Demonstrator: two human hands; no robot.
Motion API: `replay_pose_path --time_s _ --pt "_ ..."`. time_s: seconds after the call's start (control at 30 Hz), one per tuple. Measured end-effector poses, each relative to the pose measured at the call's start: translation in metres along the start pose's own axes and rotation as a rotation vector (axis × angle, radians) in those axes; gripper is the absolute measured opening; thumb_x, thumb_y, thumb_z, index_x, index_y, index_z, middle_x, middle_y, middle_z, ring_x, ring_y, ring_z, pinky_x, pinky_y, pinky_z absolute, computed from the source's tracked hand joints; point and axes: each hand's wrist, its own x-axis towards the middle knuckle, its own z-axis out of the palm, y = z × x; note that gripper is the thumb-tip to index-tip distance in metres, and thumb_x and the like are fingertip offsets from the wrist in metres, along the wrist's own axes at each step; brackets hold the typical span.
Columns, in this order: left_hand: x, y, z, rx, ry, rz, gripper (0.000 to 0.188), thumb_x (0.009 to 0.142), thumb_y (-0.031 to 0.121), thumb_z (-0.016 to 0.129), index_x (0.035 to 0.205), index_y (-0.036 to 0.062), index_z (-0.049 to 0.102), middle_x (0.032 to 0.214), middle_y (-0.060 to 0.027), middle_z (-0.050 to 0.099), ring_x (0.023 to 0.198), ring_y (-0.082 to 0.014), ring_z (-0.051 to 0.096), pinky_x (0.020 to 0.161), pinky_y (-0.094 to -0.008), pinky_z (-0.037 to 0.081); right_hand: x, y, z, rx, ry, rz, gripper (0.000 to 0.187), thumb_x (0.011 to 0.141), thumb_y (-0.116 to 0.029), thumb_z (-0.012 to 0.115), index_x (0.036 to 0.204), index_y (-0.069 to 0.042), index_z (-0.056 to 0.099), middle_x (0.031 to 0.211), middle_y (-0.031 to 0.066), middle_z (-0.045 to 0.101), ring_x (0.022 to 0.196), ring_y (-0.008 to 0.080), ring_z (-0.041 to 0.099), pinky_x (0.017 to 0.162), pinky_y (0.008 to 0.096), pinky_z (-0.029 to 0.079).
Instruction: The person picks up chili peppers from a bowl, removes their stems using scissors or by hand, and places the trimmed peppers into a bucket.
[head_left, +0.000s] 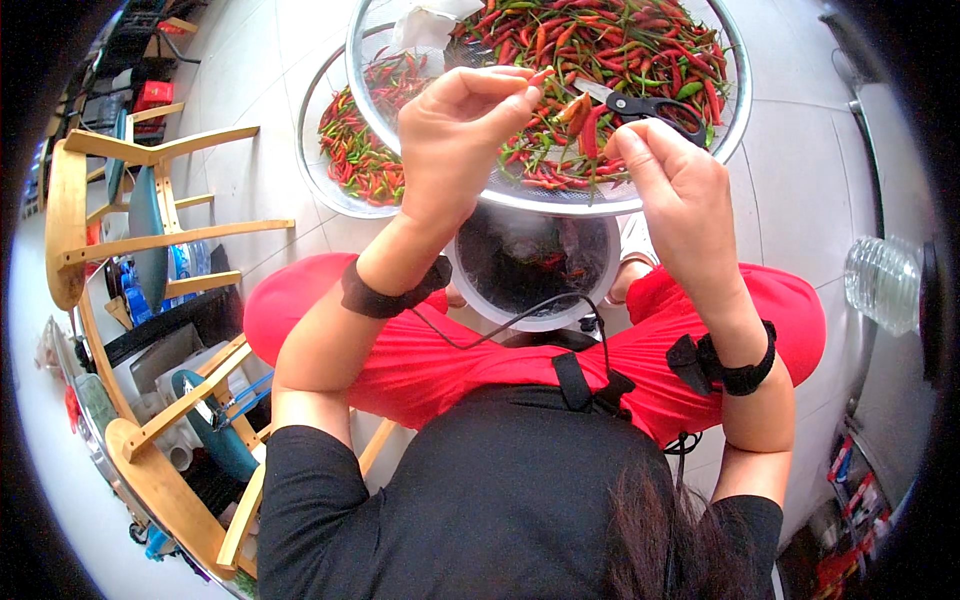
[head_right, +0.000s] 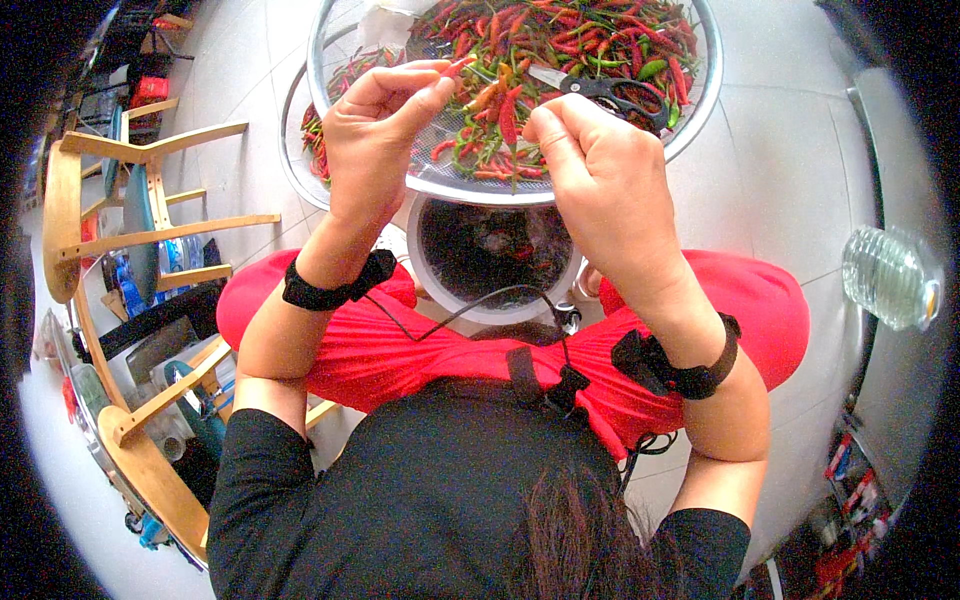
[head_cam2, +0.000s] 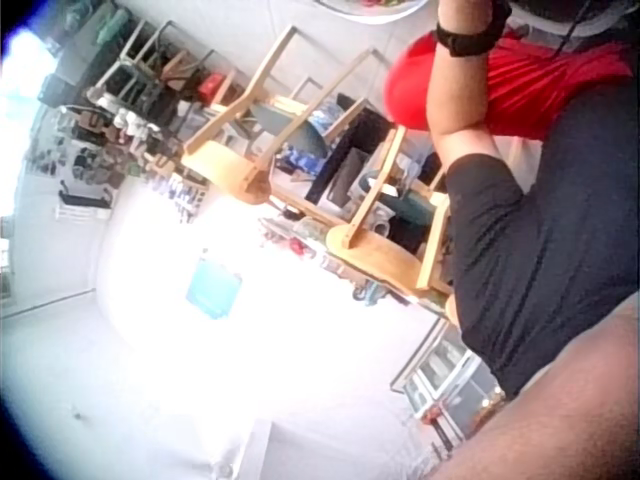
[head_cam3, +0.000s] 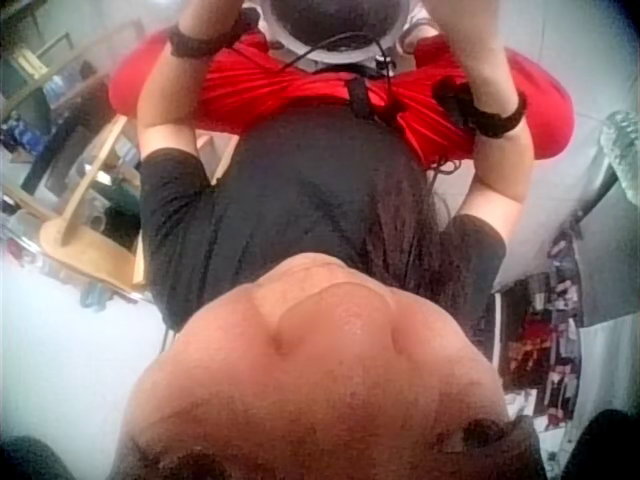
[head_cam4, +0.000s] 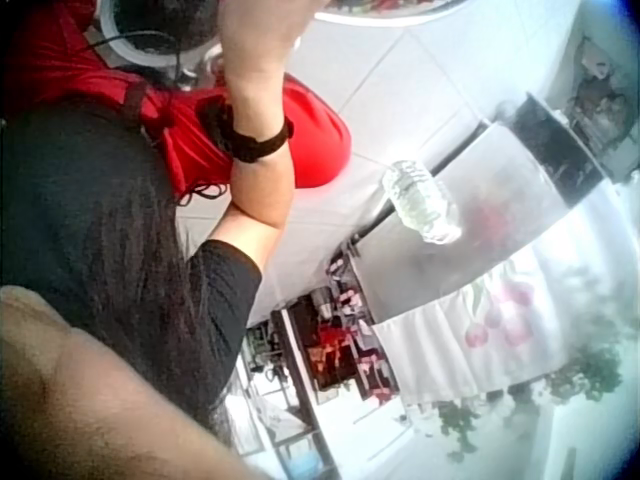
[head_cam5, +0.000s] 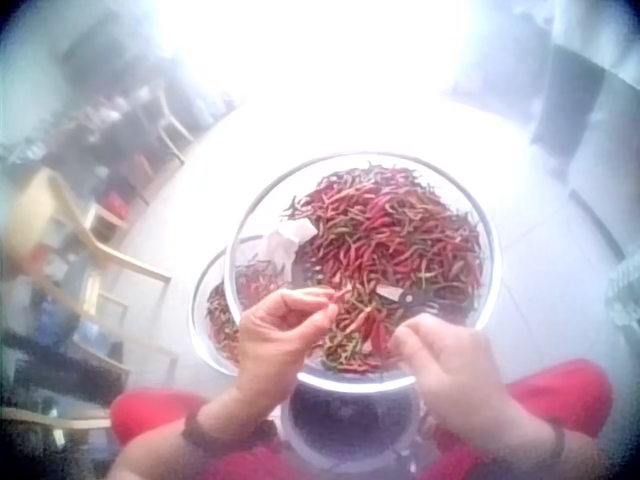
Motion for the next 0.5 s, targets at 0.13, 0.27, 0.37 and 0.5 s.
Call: replay_pose_path --time_s 0.13,0.27,0.37,0.5 --pt "-0.003 0.004 0.0 0.036 -0.138 0.07 0.009 0.086 -0.005 0.073 0.095 -0.0034 0.071 0.106 -0.0121 0.073 0.095 -0.0139 0.07 0.084 -0.0241 0.058 0.0 -0.002 -0.002 -0.006 -0.028 0.04 0.023 0.1 -0.018 0.058 0.097 0.001 0.07 0.08 0.0147 0.069 0.074 0.021 0.067 0.069 0.0332 0.05" --pt "-0.001 0.011 0.002 0.083 -0.206 0.035 0.012 0.097 0.004 0.063 0.104 -0.0048 0.069 0.111 -0.0142 0.072 0.103 -0.0195 0.07 0.093 -0.0297 0.056 0.004 0.0 -0.006 0.014 -0.064 0.102 0.025 0.103 -0.019 0.056 0.099 0.003 0.068 0.086 0.0059 0.069 0.083 0.0108 0.062 0.078 0.0264 0.049" --pt "0.014 0.01 -0.01 -0.116 -0.09 -0.032 0.035 0.104 0.025 0.055 0.111 -0.0065 0.07 0.106 -0.0132 0.073 0.097 -0.0196 0.071 0.089 -0.0316 0.057 0.007 0.005 -0.008 0.058 0.037 0.066 0.024 0.101 -0.02 0.058 0.098 0.0 0.071 0.08 0.0102 0.07 0.075 0.0141 0.065 0.07 0.0298 0.05" --pt "0.041 -0.004 -0.044 0.571 -0.144 -0.195 0.032 0.096 0.028 0.067 0.108 -0.0002 0.075 0.096 -0.0111 0.076 0.097 -0.0233 0.074 0.085 -0.0341 0.058 0.013 0.009 -0.014 0.114 0.139 0.013 0.024 0.101 -0.021 0.06 0.099 -0.002 0.073 0.078 0.0108 0.071 0.072 0.012 0.065 0.067 0.0296 0.05"
